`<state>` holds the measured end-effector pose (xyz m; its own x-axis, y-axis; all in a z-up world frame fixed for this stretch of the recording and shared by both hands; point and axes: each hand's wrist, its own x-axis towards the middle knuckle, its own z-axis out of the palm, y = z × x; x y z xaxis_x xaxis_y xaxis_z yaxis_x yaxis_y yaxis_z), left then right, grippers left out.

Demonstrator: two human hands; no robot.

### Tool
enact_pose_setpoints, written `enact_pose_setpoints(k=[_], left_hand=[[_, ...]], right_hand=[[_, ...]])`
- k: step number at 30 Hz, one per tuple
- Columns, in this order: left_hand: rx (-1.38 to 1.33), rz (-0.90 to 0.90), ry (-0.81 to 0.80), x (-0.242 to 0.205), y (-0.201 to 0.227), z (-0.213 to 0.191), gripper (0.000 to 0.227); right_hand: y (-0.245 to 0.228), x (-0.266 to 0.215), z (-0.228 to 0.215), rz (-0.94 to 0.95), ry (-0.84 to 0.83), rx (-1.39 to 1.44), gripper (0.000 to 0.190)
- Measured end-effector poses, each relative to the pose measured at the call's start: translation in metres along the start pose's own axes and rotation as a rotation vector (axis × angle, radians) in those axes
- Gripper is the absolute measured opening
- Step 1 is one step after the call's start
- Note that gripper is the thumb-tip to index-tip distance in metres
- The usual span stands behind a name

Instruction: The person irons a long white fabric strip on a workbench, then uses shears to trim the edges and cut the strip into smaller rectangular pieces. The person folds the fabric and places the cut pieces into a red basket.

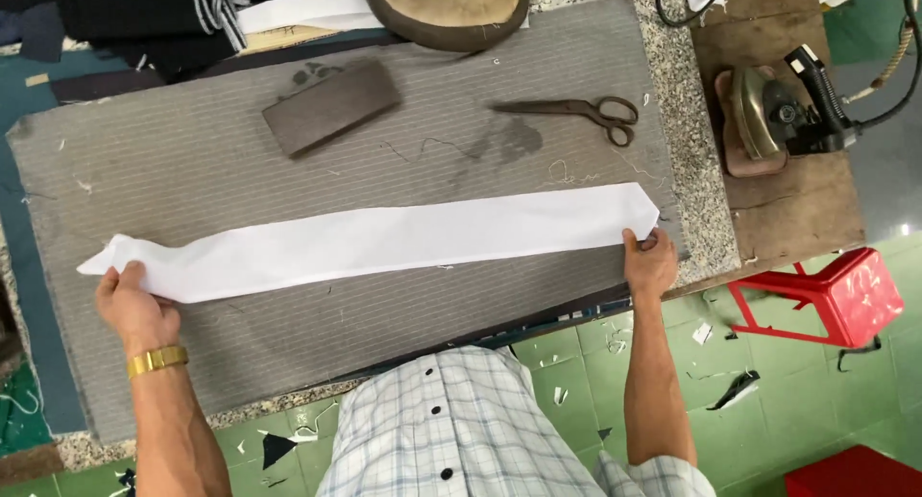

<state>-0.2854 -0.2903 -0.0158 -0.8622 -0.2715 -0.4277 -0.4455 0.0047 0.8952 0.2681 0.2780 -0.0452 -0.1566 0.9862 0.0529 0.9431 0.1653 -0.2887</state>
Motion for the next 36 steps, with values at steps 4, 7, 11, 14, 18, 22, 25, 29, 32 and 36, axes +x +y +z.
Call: enact_pose_setpoints(k=[4,7,11,14,18,22,25,29,32,36], left_hand=[[-0.026,0.023,0.045,0.021,0.007,0.012,0.028],[-0.027,0.052,0.056,0.008,0.042,0.024,0.024],[-0.155,0.131,-0.04,-0.021,0.094,0.03,0.02],[-0.261,0.19,-0.068,-0.024,0.109,0.024,0.023],[-0.041,0.191,-0.009,-0.066,0.118,0.019,0.029],[-0.009,0.106,0.054,-0.054,0.061,0.008,0.024],[0.047,0.086,0.127,-0.039,0.014,-0.008,0.023],[0.122,0.102,0.145,-0.043,-0.011,-0.027,0.027],[0.127,0.063,0.177,-0.046,-0.012,-0.031,0.035],[0.108,0.083,0.206,-0.039,-0.02,-0.038,0.036]], right_hand=[[0.023,0.052,0.036,0.003,-0.036,0.131,0.016],[0.042,0.084,0.051,-0.039,0.063,0.4,0.027],[-0.087,0.072,-0.063,0.262,-0.096,1.068,0.011],[-0.081,0.092,-0.063,0.232,-0.057,1.181,0.02],[-0.095,0.084,-0.08,0.189,-0.021,1.14,0.023],[-0.095,0.066,-0.071,0.413,-0.122,1.094,0.035],[-0.061,0.066,-0.031,0.459,-0.092,1.119,0.041],[-0.034,0.066,-0.012,0.454,-0.061,1.008,0.046],[-0.014,0.073,0.001,0.436,-0.039,0.986,0.047],[0.022,0.088,0.033,0.299,0.035,1.036,0.048]])
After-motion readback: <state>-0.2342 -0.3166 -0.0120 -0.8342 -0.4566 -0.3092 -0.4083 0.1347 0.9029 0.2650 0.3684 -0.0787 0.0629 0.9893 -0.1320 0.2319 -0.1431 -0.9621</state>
